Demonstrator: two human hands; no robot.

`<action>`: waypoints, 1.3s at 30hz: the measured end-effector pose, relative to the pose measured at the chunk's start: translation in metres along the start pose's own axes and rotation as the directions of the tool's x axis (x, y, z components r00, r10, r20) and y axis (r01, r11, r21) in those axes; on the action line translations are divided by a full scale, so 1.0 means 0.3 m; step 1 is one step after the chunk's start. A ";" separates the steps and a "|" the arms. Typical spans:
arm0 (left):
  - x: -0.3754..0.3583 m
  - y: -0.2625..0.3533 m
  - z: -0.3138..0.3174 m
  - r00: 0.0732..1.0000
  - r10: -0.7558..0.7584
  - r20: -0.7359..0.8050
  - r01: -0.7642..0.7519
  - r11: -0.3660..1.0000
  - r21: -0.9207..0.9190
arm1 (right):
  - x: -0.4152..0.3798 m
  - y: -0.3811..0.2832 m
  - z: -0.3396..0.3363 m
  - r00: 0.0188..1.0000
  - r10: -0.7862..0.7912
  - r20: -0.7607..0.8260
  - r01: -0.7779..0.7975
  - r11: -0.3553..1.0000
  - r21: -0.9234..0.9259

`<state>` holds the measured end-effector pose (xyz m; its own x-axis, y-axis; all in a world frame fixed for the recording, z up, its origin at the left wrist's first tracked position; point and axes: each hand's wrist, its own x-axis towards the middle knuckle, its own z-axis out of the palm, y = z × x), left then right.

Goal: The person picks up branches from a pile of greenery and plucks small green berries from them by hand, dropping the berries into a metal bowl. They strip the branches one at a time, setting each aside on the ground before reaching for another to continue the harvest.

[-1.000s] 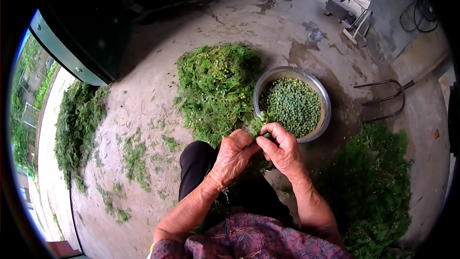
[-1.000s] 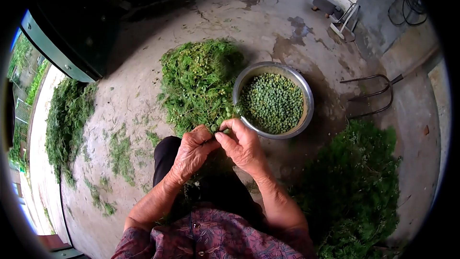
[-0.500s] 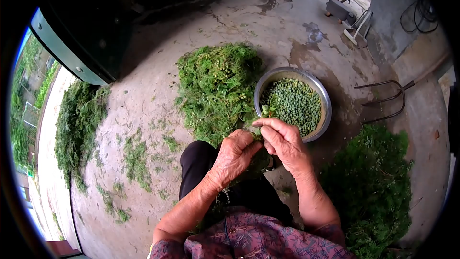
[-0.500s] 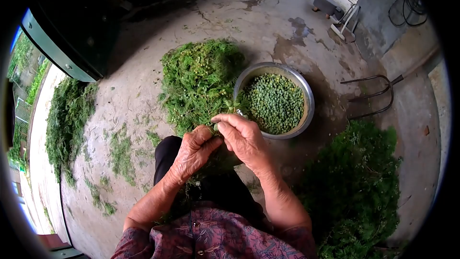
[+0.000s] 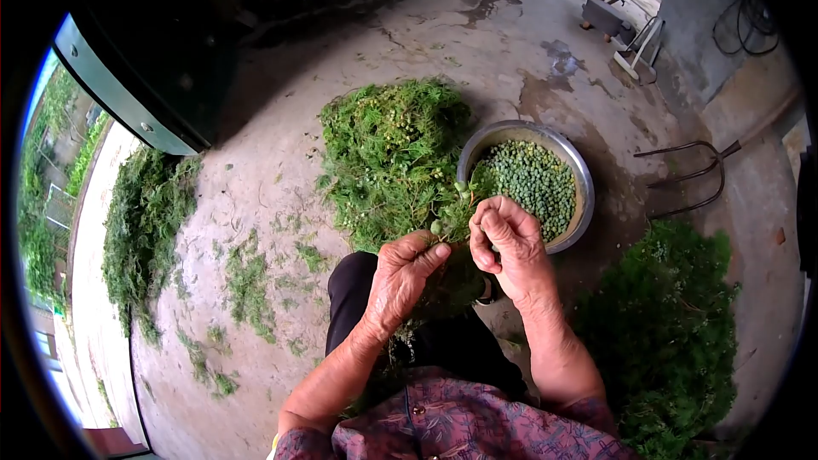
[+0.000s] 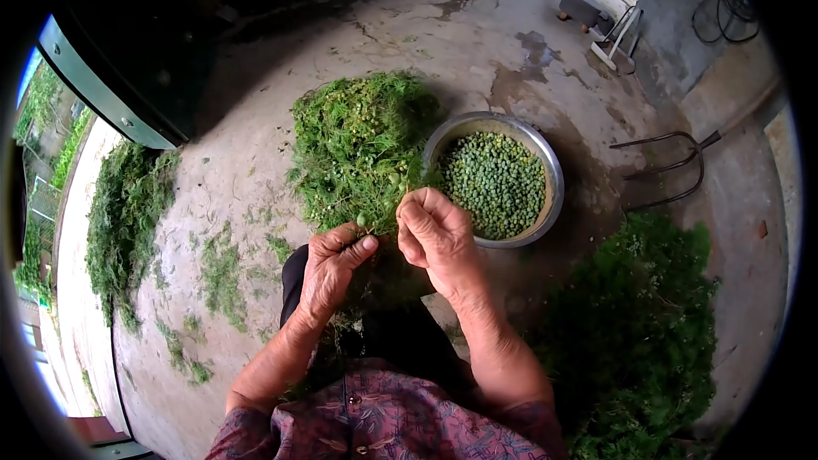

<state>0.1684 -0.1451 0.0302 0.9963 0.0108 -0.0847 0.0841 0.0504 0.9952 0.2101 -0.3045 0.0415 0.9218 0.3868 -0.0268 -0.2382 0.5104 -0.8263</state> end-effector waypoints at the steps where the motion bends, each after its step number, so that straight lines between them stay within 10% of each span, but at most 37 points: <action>1: 0.000 -0.001 0.001 1.000 0.031 0.000 -0.031 0.999 0.035 | 0.000 0.000 0.000 1.000 -0.011 0.022 0.012 0.999 -0.045; 5: -0.002 -0.031 0.016 0.985 0.174 0.010 -0.174 0.977 0.124 | -0.005 -0.039 0.052 0.963 -0.158 0.217 0.268 0.571 -0.776; 6: -0.002 -0.037 0.021 0.976 0.217 0.016 -0.218 0.967 0.132 | 0.008 -0.006 0.055 0.886 -0.335 0.321 0.450 0.459 -0.766; 11: -0.001 0.004 0.012 0.988 0.152 0.019 -0.153 0.978 0.143 | 0.001 0.011 0.088 0.928 -0.327 0.179 0.327 0.485 -0.811; 12: -0.012 0.039 0.017 0.997 0.072 -0.010 -0.071 0.995 0.065 | 0.021 0.029 0.070 0.893 -0.402 0.203 0.408 0.529 -0.744; 13: -0.018 0.043 0.003 1.000 -0.016 -0.020 0.016 1.000 0.018 | 0.020 0.008 0.046 0.985 -0.169 0.040 0.172 0.916 -0.362; 14: -0.022 0.046 -0.012 0.994 -0.101 -0.028 0.101 0.994 -0.031 | 0.019 -0.024 0.026 0.992 0.128 0.020 -0.130 0.982 0.140; 19: -0.014 -0.035 -0.034 0.980 -0.157 -0.123 0.082 0.879 -0.469 | 0.001 -0.051 -0.013 0.999 0.021 -0.049 -0.003 0.940 0.341; 24: -0.020 -0.013 -0.036 0.974 -0.186 -0.133 0.089 0.842 -0.532 | 0.000 0.003 -0.017 0.992 0.024 -0.125 0.014 0.956 0.293; 27: -0.030 -0.003 -0.023 0.974 -0.175 -0.146 0.067 0.832 -0.550 | 0.000 0.004 0.022 0.980 -0.133 -0.147 0.100 0.973 -0.208; 29: -0.033 -0.006 -0.023 0.976 -0.167 -0.139 0.060 0.822 -0.566 | 0.018 0.003 0.030 0.928 -0.371 -0.021 0.238 0.638 -0.732; 32: -0.038 -0.020 -0.025 0.977 -0.175 -0.120 0.073 0.811 -0.580 | 0.038 0.040 0.031 0.887 -0.430 0.171 0.287 0.222 -0.932; 39: -0.039 0.008 0.035 0.956 -0.285 -0.073 0.168 0.732 -0.660 | 0.020 0.039 0.043 0.936 -0.350 0.041 0.256 0.594 -0.763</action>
<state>0.1573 -0.1556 0.0341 0.9270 0.0692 -0.3685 0.2189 0.6979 0.6819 0.2089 -0.2863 0.0388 0.9333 0.2149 0.2878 0.3281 -0.1837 -0.9266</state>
